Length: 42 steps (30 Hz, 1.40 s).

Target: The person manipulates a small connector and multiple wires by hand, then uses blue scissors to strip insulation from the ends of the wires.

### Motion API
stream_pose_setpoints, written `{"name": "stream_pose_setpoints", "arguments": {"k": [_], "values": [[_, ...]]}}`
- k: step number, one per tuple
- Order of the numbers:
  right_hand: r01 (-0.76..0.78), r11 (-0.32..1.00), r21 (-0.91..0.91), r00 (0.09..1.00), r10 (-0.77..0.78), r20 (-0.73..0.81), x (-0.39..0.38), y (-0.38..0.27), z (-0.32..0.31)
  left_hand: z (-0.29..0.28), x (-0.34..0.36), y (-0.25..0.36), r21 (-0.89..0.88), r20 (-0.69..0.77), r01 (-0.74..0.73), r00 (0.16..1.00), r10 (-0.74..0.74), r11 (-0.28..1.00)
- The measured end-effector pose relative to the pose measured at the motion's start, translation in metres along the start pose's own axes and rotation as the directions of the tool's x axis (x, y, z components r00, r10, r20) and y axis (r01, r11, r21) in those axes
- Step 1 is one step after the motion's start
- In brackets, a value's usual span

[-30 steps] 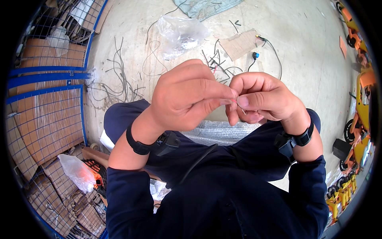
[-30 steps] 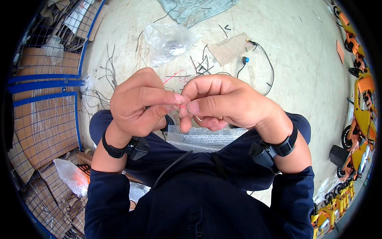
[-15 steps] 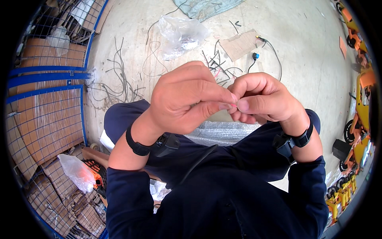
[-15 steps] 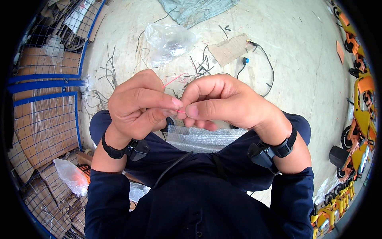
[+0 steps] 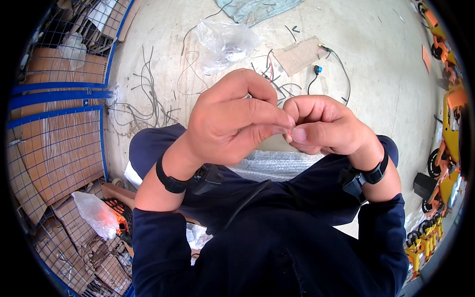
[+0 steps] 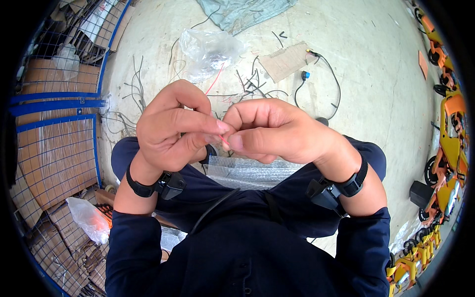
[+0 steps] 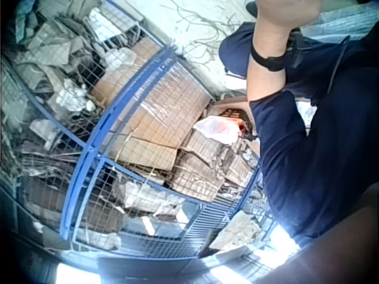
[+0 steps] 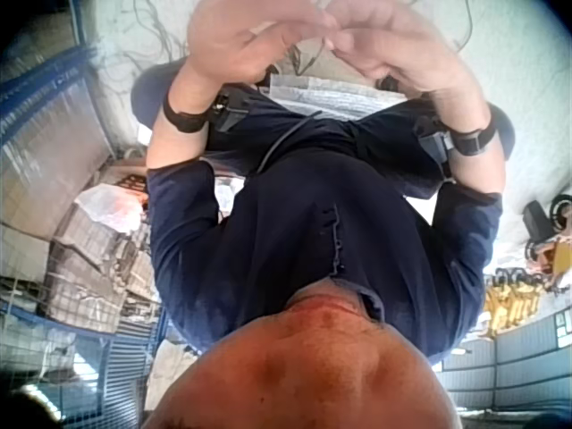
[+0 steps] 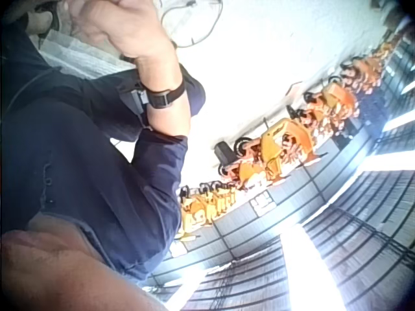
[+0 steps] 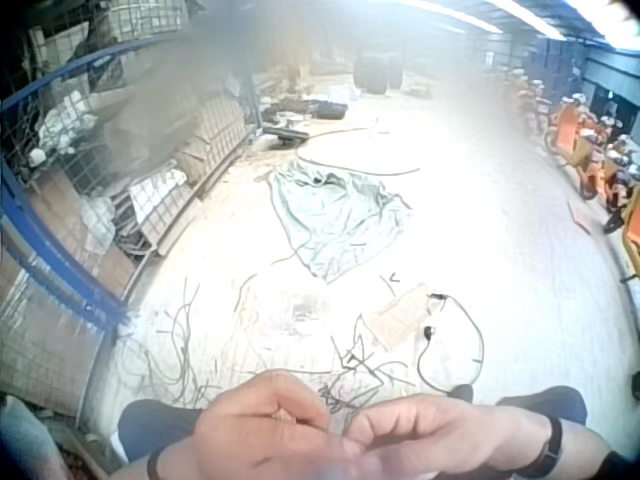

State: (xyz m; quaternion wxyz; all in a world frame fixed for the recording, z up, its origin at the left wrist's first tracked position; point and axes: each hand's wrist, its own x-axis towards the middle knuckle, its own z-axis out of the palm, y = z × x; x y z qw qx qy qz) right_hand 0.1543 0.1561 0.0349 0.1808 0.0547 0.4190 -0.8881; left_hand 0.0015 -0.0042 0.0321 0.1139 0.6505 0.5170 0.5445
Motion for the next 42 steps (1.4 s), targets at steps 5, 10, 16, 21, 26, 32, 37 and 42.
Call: {"name": "stream_pose_setpoints", "arguments": {"k": [5, 10, 16, 21, 26, 32, 37, 42], "values": [[0.076, 0.994, -0.074, 0.994, -0.082, -0.074, 0.000, -0.004, 0.009, -0.001, 0.000, -0.001, 0.011, -0.015, -0.005, 1.000, 0.005, 1.000], [0.122, 0.986, -0.116, 0.975, -0.141, -0.173, -0.001, -0.002, 0.014, -0.002, 0.000, -0.001, 0.007, -0.029, 0.033, 0.999, -0.033, 0.999], [0.135, 0.982, -0.133, 0.948, -0.167, -0.270, 0.004, 0.006, 0.015, -0.003, -0.001, -0.002, -0.038, -0.050, 0.083, 0.995, -0.085, 0.996], [0.139, 0.982, -0.129, 0.941, -0.172, -0.290, 0.005, 0.007, 0.016, -0.002, -0.002, -0.003, -0.114, -0.047, 0.161, 0.985, -0.167, 0.980], [0.152, 0.970, -0.187, 0.931, -0.204, -0.301, 0.005, 0.007, 0.016, 0.004, -0.006, -0.003, -0.328, -0.059, 0.283, 0.946, -0.318, 0.901], [0.198, 0.914, -0.354, 0.899, -0.313, -0.307, 0.006, 0.003, 0.019, 0.008, -0.004, -0.005, -0.408, -0.113, 0.331, 0.907, -0.407, 0.851], [0.297, 0.658, -0.692, 0.814, -0.553, -0.177, 0.006, 0.013, 0.009, 0.013, -0.005, -0.011, -0.366, -0.169, 0.333, 0.894, -0.414, 0.869], [0.303, 0.556, -0.773, 0.703, -0.678, -0.212, 0.011, 0.019, 0.005, 0.027, 0.004, -0.004, -0.111, -0.428, 0.275, 0.854, -0.296, 0.955]]}}
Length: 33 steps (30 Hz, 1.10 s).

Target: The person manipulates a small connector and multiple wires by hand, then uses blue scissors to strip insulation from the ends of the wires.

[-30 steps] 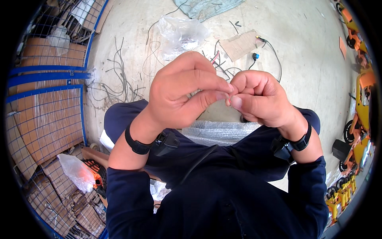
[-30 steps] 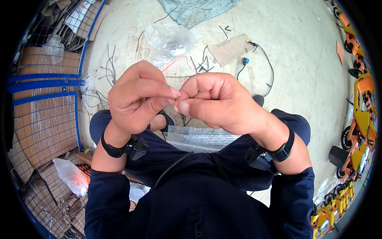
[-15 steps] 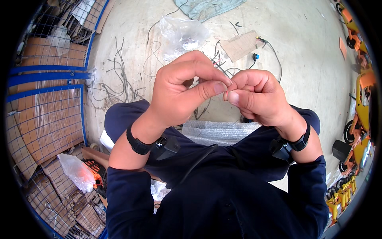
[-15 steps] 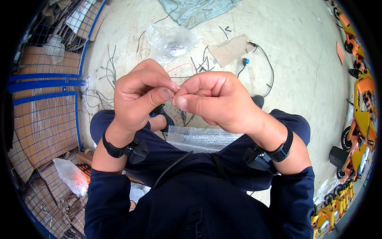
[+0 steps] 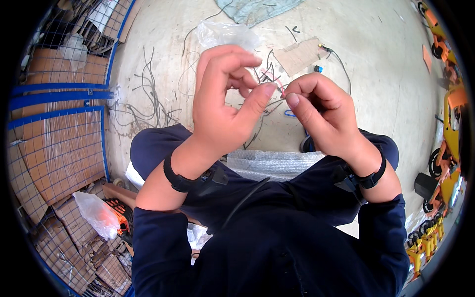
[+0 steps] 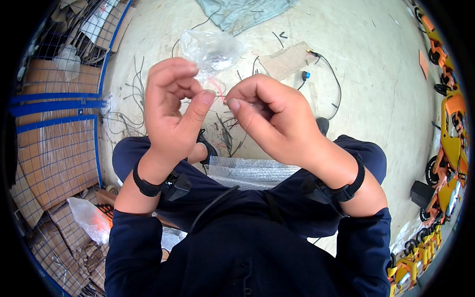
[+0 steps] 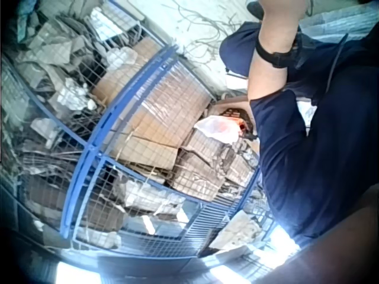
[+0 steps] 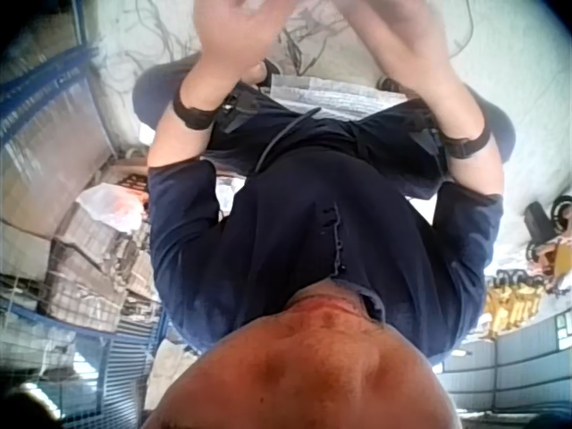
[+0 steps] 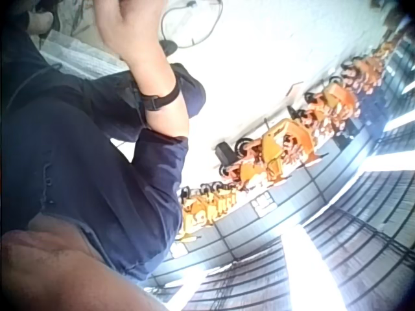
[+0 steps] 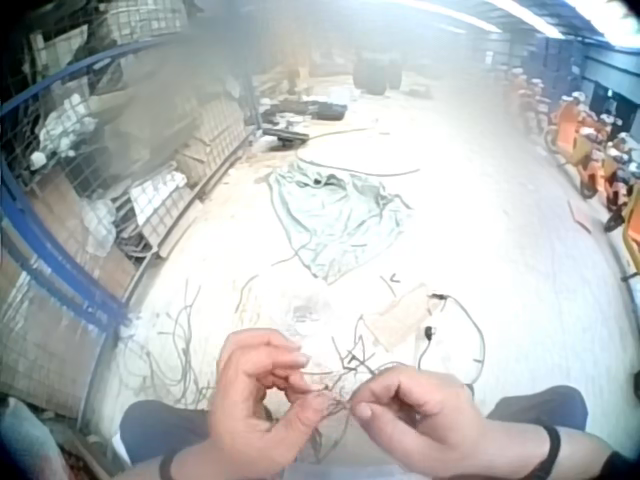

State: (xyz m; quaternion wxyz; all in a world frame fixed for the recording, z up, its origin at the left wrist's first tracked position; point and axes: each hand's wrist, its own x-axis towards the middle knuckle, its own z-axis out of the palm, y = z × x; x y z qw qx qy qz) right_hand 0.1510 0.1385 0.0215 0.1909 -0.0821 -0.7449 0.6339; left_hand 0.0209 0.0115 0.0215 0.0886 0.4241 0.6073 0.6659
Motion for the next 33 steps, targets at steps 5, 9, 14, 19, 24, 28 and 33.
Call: {"name": "stream_pose_setpoints", "arguments": {"k": [5, 9, 14, 19, 24, 28, 33], "values": [[-0.045, 0.991, -0.123, 0.998, 0.038, -0.054, 0.000, 0.000, -0.004, -0.005, -0.003, -0.006, 0.287, 0.236, -0.286, 0.946, 0.222, 0.914], [0.000, 0.959, -0.284, 0.999, -0.014, -0.046, -0.001, -0.001, -0.002, -0.002, -0.006, -0.011, 0.405, 0.284, -0.361, 0.923, 0.259, 0.840], [0.131, 0.923, -0.362, 0.987, -0.157, -0.045, -0.001, 0.008, 0.004, 0.000, -0.008, -0.005, 0.533, 0.325, -0.396, 0.912, 0.252, 0.748], [0.172, 0.900, -0.401, 0.981, -0.192, -0.011, -0.001, 0.009, 0.006, -0.002, -0.010, -0.007, 0.582, 0.350, -0.427, 0.900, 0.262, 0.692], [-0.124, 0.966, -0.228, 0.991, 0.133, 0.024, -0.001, -0.007, 0.002, -0.005, -0.006, -0.007, 0.514, 0.314, -0.380, 0.918, 0.244, 0.769], [-0.228, 0.971, -0.077, 0.972, 0.232, 0.047, 0.000, -0.009, 0.001, -0.008, -0.005, 0.000, 0.493, 0.293, -0.291, 0.943, 0.159, 0.820], [-0.262, 0.961, 0.088, 0.964, 0.256, 0.074, 0.003, -0.007, -0.008, -0.022, 0.010, -0.004, 0.426, 0.137, -0.176, 0.982, 0.129, 0.888]]}}
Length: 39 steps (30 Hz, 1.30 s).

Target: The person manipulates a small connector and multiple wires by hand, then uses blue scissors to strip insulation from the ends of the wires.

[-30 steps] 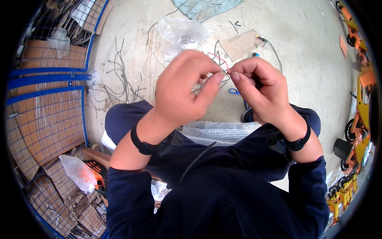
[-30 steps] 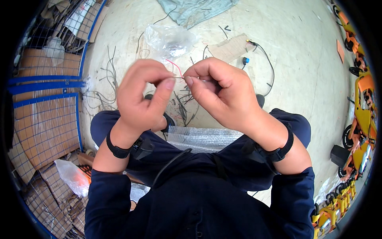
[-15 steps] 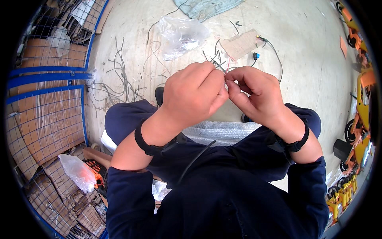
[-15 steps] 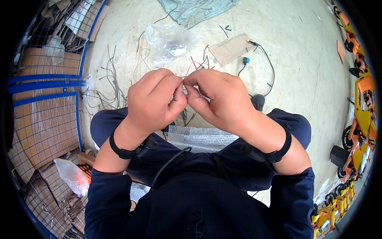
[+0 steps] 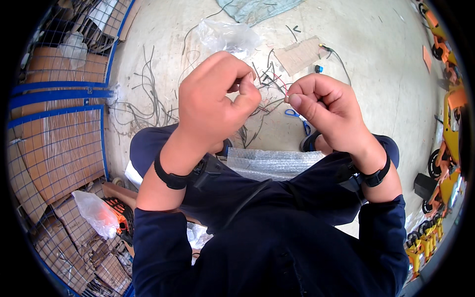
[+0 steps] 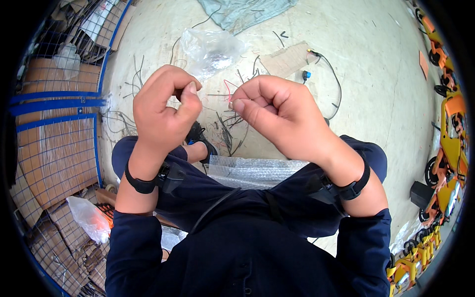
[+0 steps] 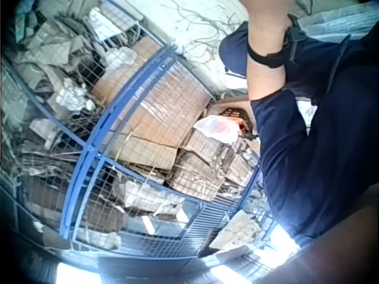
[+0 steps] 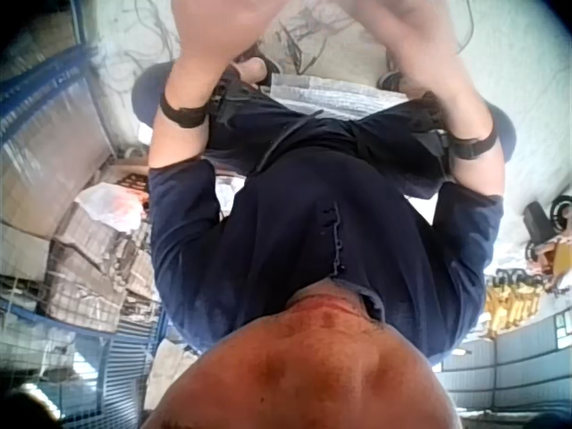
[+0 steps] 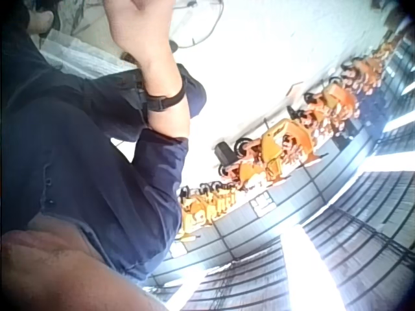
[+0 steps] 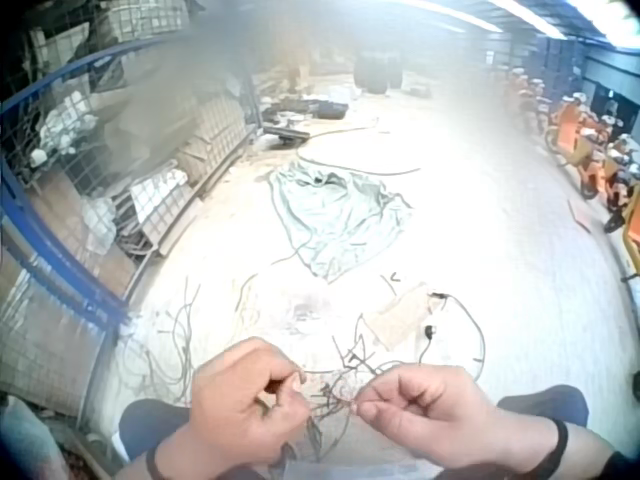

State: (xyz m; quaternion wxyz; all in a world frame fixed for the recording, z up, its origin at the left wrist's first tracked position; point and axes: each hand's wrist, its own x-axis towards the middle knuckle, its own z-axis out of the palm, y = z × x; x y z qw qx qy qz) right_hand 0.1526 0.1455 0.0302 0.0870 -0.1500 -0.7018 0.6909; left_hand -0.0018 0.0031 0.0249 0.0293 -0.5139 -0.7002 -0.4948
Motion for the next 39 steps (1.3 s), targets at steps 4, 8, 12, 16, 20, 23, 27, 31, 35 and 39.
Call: {"name": "stream_pose_setpoints", "arguments": {"k": [4, 8, 12, 16, 20, 23, 27, 31, 35, 39], "values": [[-0.222, 0.949, 0.224, 0.970, 0.191, 0.151, 0.003, -0.012, -0.007, -0.004, -0.005, 0.000, -0.150, 0.198, 0.104, 0.977, -0.073, 0.983], [-0.325, 0.828, 0.456, 0.930, 0.194, 0.312, 0.006, -0.005, -0.011, 0.010, -0.014, 0.003, -0.372, 0.268, 0.256, 0.950, -0.160, 0.892], [-0.366, 0.642, 0.673, 0.912, 0.106, 0.395, 0.009, 0.010, -0.010, 0.012, -0.013, 0.012, -0.531, 0.422, 0.537, 0.839, -0.345, 0.656], [-0.386, 0.504, 0.773, 0.906, 0.050, 0.420, 0.010, 0.012, -0.012, 0.013, -0.015, 0.014, -0.542, 0.523, 0.631, 0.770, -0.365, 0.555], [-0.392, 0.441, 0.808, 0.905, 0.025, 0.425, 0.011, 0.014, -0.013, 0.014, -0.017, 0.013, -0.536, 0.522, 0.614, 0.781, -0.344, 0.580], [-0.389, 0.428, 0.816, 0.910, 0.038, 0.414, 0.011, 0.014, -0.012, 0.015, -0.017, 0.014, -0.541, 0.519, 0.608, 0.785, -0.338, 0.582], [-0.381, 0.425, 0.821, 0.912, 0.028, 0.408, 0.011, 0.015, -0.012, 0.015, -0.017, 0.015, -0.531, 0.521, 0.612, 0.781, -0.344, 0.586], [-0.379, 0.421, 0.824, 0.913, 0.024, 0.407, 0.011, 0.015, -0.012, 0.015, -0.017, 0.014, -0.533, 0.515, 0.596, 0.792, -0.329, 0.600], [-0.376, 0.426, 0.823, 0.915, 0.030, 0.402, 0.011, 0.016, -0.012, 0.017, -0.018, 0.014, -0.556, 0.492, 0.591, 0.800, -0.342, 0.584], [-0.394, 0.474, 0.787, 0.909, 0.075, 0.410, 0.011, 0.019, -0.008, 0.025, -0.018, 0.011, -0.602, 0.371, 0.502, 0.865, -0.339, 0.621]]}}
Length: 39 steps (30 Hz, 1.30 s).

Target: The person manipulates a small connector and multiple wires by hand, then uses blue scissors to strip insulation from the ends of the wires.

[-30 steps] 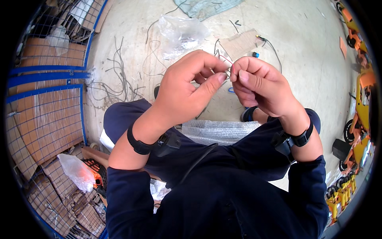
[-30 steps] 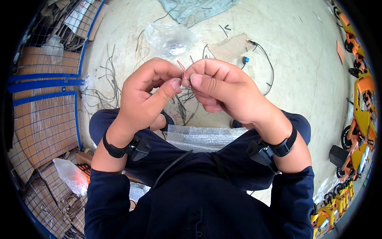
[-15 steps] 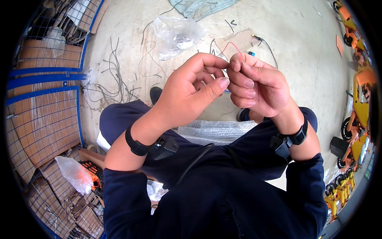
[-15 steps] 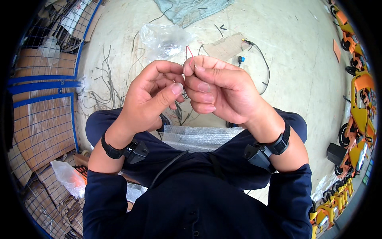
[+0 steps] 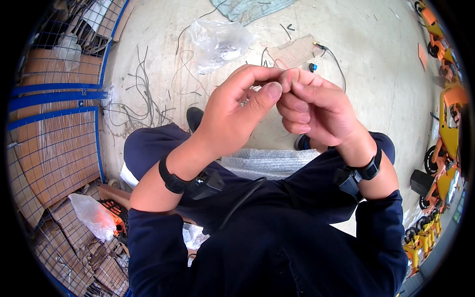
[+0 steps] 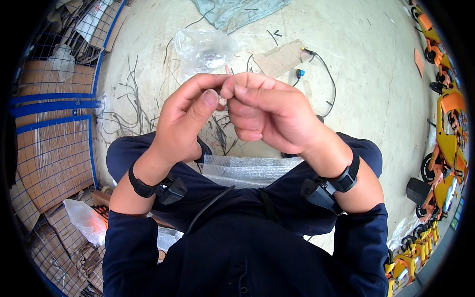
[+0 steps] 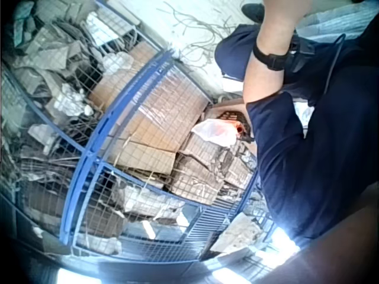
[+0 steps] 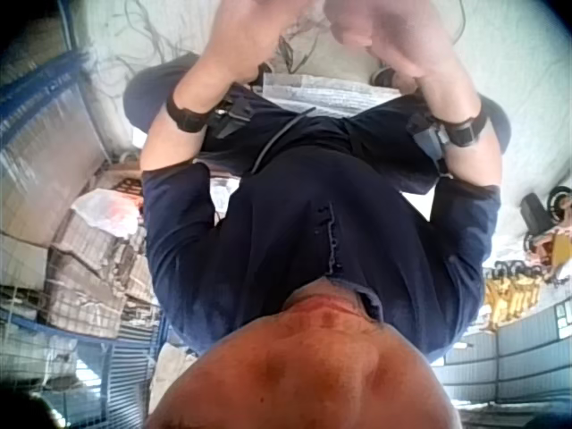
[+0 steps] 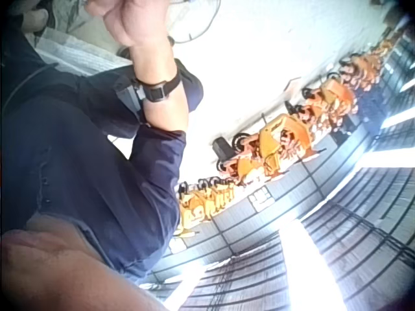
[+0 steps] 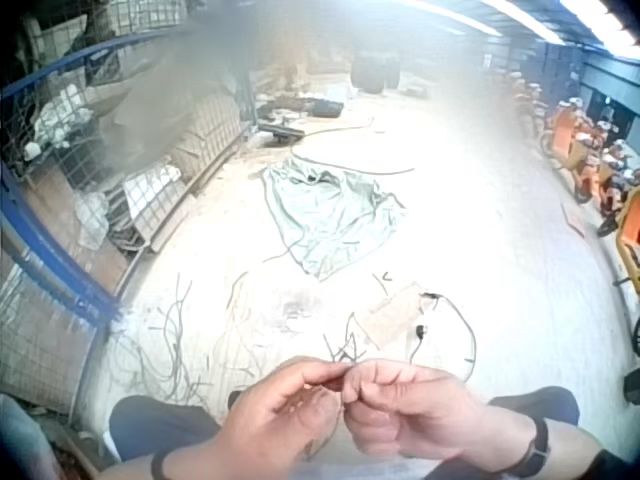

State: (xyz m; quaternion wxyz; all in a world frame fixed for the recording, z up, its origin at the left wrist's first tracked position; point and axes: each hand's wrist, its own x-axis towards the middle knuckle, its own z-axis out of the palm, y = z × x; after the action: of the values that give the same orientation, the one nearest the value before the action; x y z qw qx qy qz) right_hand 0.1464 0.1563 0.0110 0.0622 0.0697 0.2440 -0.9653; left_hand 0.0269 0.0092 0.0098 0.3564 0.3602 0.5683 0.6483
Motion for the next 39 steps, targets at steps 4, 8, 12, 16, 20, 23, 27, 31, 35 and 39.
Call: {"name": "stream_pose_setpoints", "arguments": {"k": [4, 8, 12, 16, 20, 23, 27, 31, 35, 39], "values": [[-0.014, 1.000, -0.005, 0.997, 0.014, -0.075, 0.002, 0.008, 0.000, 0.001, 0.000, -0.007, -0.053, -0.020, 0.021, 1.000, -0.022, 0.998], [-0.032, 0.999, -0.024, 0.995, 0.030, -0.091, 0.000, 0.010, 0.001, -0.002, 0.002, -0.001, -0.164, 0.059, 0.120, 0.992, -0.112, 0.979], [-0.067, 0.998, 0.004, 0.998, 0.067, -0.020, 0.002, 0.015, -0.002, -0.005, 0.002, -0.005, -0.229, 0.067, 0.129, 0.991, -0.117, 0.965], [-0.067, 0.995, -0.071, 0.998, 0.067, -0.002, 0.001, 0.020, -0.002, -0.005, 0.003, -0.001, -0.237, 0.037, 0.231, 0.973, -0.229, 0.944], [-0.025, 0.979, -0.202, 1.000, 0.026, -0.001, 0.003, 0.021, -0.003, -0.013, 0.007, -0.003, -0.199, 0.112, 0.341, 0.939, -0.324, 0.919], [-0.037, 0.979, -0.199, 0.999, 0.033, -0.022, 0.002, 0.021, -0.004, -0.016, 0.009, 0.001, -0.102, 0.148, 0.386, 0.917, -0.370, 0.917], [-0.051, 0.987, -0.155, 0.999, 0.049, -0.015, 0.004, 0.023, -0.004, -0.013, 0.008, 0.006, -0.170, 0.131, 0.342, 0.937, -0.323, 0.924], [-0.048, 0.987, -0.151, 0.999, 0.049, -0.003, 0.004, 0.025, -0.004, -0.012, 0.007, 0.003, -0.314, 0.181, 0.327, 0.942, -0.282, 0.891], [-0.029, 0.985, -0.168, 0.997, 0.040, 0.061, 0.005, 0.028, -0.009, -0.016, 0.006, 0.005, -0.226, 0.238, 0.250, 0.951, -0.196, 0.941], [-0.044, 0.982, -0.181, 0.995, 0.060, 0.085, 0.004, 0.026, -0.011, -0.019, 0.007, 0.009, -0.243, 0.242, 0.295, 0.941, -0.236, 0.924]]}}
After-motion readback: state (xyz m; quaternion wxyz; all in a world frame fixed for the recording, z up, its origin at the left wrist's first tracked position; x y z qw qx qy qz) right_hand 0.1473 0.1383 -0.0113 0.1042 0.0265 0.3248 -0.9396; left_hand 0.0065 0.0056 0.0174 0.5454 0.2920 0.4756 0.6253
